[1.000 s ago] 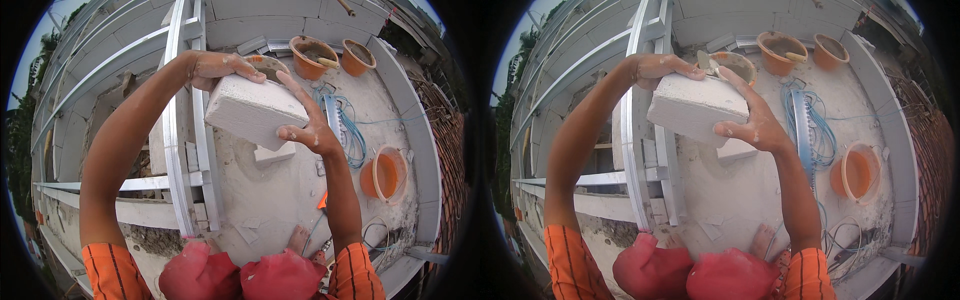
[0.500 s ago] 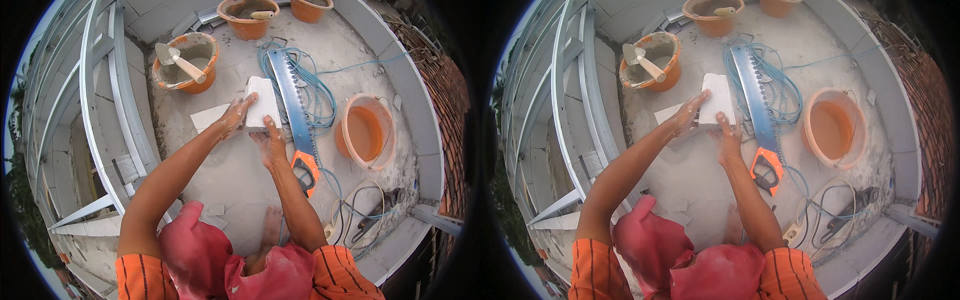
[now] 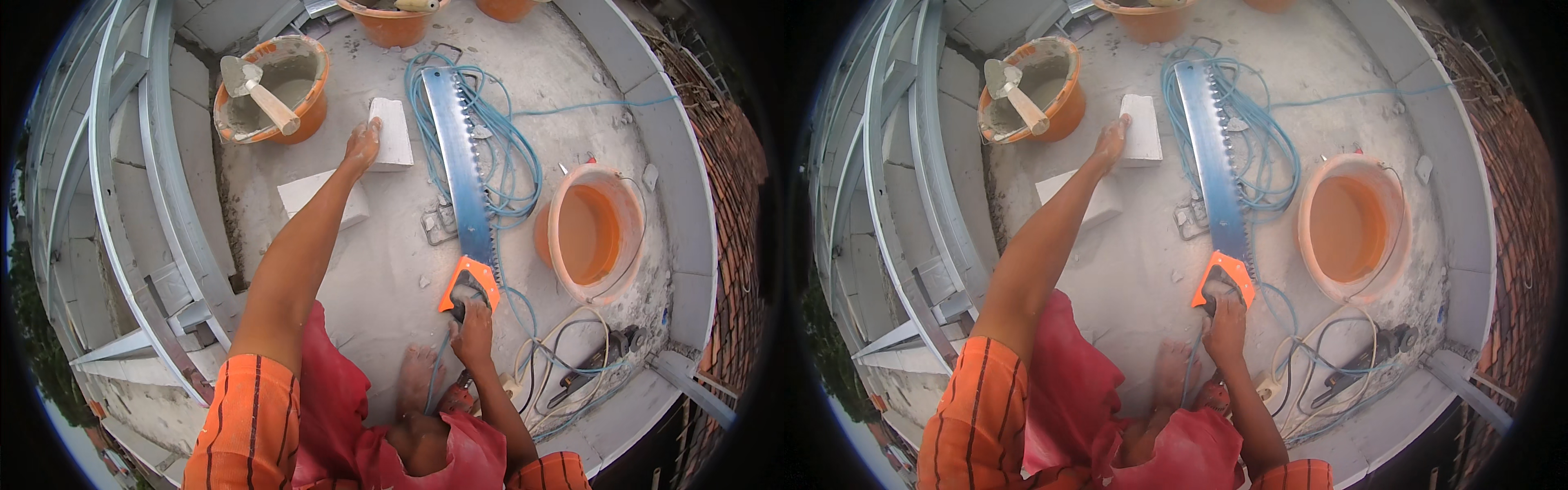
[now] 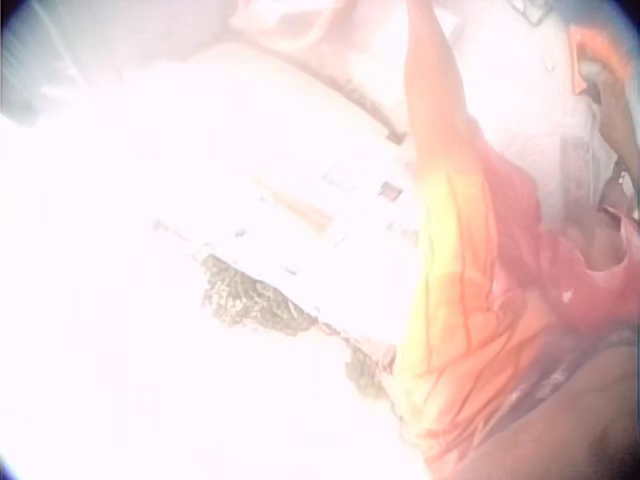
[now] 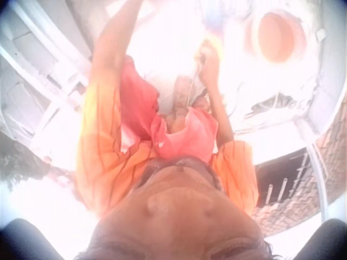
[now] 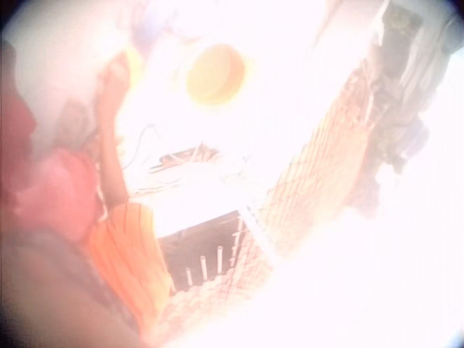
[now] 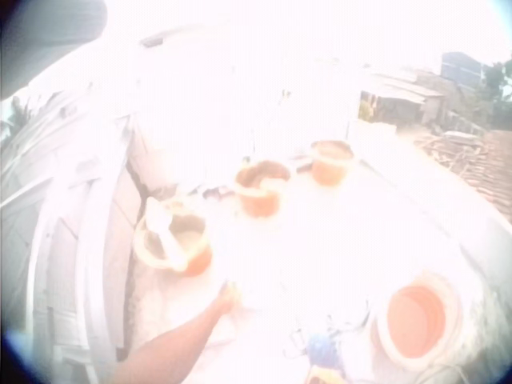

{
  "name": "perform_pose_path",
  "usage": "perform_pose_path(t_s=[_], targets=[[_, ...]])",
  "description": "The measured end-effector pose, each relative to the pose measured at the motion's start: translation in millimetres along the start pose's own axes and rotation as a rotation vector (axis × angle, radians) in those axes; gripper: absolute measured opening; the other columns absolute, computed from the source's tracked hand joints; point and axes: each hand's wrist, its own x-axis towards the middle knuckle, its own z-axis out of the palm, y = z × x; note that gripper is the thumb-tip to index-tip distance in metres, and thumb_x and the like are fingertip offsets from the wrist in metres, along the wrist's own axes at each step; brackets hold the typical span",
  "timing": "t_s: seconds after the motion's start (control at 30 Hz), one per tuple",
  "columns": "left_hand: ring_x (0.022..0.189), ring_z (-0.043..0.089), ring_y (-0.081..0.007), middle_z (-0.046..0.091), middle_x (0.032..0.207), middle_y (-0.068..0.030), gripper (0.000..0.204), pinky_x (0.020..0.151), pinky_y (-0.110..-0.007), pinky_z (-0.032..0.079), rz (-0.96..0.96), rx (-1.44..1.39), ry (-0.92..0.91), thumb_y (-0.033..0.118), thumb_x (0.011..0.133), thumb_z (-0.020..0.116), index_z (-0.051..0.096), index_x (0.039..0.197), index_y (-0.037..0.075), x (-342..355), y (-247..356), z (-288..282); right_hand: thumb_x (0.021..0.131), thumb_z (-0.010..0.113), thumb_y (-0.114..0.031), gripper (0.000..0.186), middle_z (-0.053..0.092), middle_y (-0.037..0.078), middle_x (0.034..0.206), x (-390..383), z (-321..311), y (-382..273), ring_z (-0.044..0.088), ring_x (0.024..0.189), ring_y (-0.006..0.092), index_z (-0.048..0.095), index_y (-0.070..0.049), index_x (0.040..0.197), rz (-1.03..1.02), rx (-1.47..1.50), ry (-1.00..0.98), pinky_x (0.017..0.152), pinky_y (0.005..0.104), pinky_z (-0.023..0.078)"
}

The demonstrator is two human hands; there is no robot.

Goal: The person measures, saws, and installs lightweight concrete blocks into a metal frame on a rooftop using a trowel and adhesive.

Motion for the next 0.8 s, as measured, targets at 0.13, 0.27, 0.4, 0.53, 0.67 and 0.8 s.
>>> perform_pose_path(t_s=[0.13,0.27,0.4,0.53,0.67,0.8], targets=[[0.114,0.053,-0.0460,0.059,0.117,-0.0313,0.052,0.099,-0.048,0.039,-0.008,0.051,0.074,0.038,0.099,0.033,0.060,0.112,-0.005,7.2,-3.9,1.2,0.069,0.065,0.002,0.040,0.057,0.020,0.099,19.5,1.8,-7.5,0.055,0.097,0.0382,0.053,0.000,0.107,0.116,-0.071,-0.106,0.083,0.0481,0.045],[0.112,0.054,-0.0464,0.060,0.114,-0.0307,0.053,0.097,-0.048,0.040,0.025,0.060,0.130,0.038,0.099,0.031,0.062,0.109,-0.004,7.0,-9.3,1.5,0.067,0.062,0.001,0.026,0.056,0.015,0.078,14.0,-21.2,-29.1,0.058,0.071,0.0344,0.052,-0.001,0.091,0.119,0.211,0.074,0.065,0.0429,0.047],[0.110,0.055,-0.0466,0.060,0.113,-0.0311,0.054,0.096,-0.050,0.040,0.039,0.059,0.119,0.038,0.100,0.031,0.061,0.107,-0.005,3.9,-10.3,8.3,0.066,0.062,-0.004,0.018,0.051,0.008,0.061,2.1,-60.6,-65.7,0.052,0.049,0.0247,0.051,-0.002,0.080,0.100,0.506,0.166,0.051,0.0336,0.043],[0.105,0.056,-0.0472,0.060,0.110,-0.0323,0.051,0.094,-0.051,0.041,0.079,0.038,0.152,0.035,0.101,0.030,0.061,0.104,-0.006,0.3,-5.1,15.7,0.080,0.067,-0.036,0.037,0.053,0.007,0.062,-6.3,-79.4,-75.7,0.052,0.051,0.0184,0.054,-0.001,0.080,-0.005,0.472,0.183,0.051,0.0300,0.043],[0.101,0.056,-0.0482,0.061,0.105,-0.0324,0.049,0.092,-0.051,0.041,0.099,0.039,0.222,0.032,0.101,0.029,0.060,0.102,-0.005,-0.6,-9.4,16.6,0.084,0.063,-0.048,0.048,0.055,0.008,0.063,-2.7,-87.5,-86.3,0.055,0.051,0.0207,0.058,-0.001,0.079,0.056,0.590,0.142,0.049,0.0306,0.043],[0.103,0.055,-0.0485,0.060,0.105,-0.0327,0.047,0.092,-0.051,0.041,0.071,0.026,0.144,0.030,0.101,0.028,0.059,0.102,-0.005,1.7,-7.2,12.5,0.087,0.057,-0.049,0.051,0.056,0.009,0.064,-7.7,-94.1,-89.9,0.055,0.053,0.0197,0.059,0.002,0.079,0.121,0.521,0.064,0.051,0.0298,0.043]])
